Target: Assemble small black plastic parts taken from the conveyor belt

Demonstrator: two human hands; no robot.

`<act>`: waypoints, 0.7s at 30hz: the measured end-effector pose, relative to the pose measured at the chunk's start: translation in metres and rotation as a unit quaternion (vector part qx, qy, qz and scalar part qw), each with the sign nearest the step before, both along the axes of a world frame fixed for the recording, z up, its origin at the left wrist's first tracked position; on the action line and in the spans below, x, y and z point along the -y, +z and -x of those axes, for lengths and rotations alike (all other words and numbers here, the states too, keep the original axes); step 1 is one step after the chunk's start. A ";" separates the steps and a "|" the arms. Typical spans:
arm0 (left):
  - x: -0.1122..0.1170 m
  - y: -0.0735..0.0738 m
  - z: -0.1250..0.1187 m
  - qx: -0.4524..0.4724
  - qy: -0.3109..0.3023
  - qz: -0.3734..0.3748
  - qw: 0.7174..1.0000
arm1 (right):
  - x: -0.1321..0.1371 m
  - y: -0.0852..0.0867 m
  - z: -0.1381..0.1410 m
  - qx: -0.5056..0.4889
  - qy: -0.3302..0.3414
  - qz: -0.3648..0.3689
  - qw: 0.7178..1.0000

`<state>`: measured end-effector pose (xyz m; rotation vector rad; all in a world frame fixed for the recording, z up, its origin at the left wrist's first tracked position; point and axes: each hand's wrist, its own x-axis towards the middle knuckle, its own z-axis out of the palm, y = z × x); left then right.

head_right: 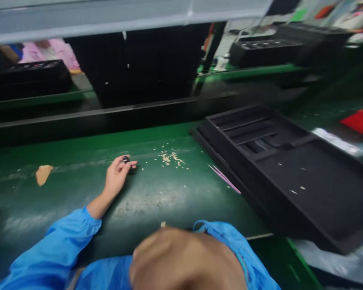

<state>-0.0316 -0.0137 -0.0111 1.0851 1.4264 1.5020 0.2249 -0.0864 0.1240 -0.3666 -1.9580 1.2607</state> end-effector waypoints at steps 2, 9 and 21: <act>0.002 -0.003 -0.009 0.043 -0.030 0.001 0.999 | -0.040 -0.022 0.025 -0.055 0.013 0.077 0.995; 0.006 -0.007 -0.005 0.083 0.021 0.000 0.996 | -0.132 -0.137 0.095 0.084 -0.106 0.296 0.946; 0.016 0.004 -0.012 -0.043 -0.001 0.018 0.999 | -0.117 -0.125 0.081 0.099 -0.163 0.127 0.973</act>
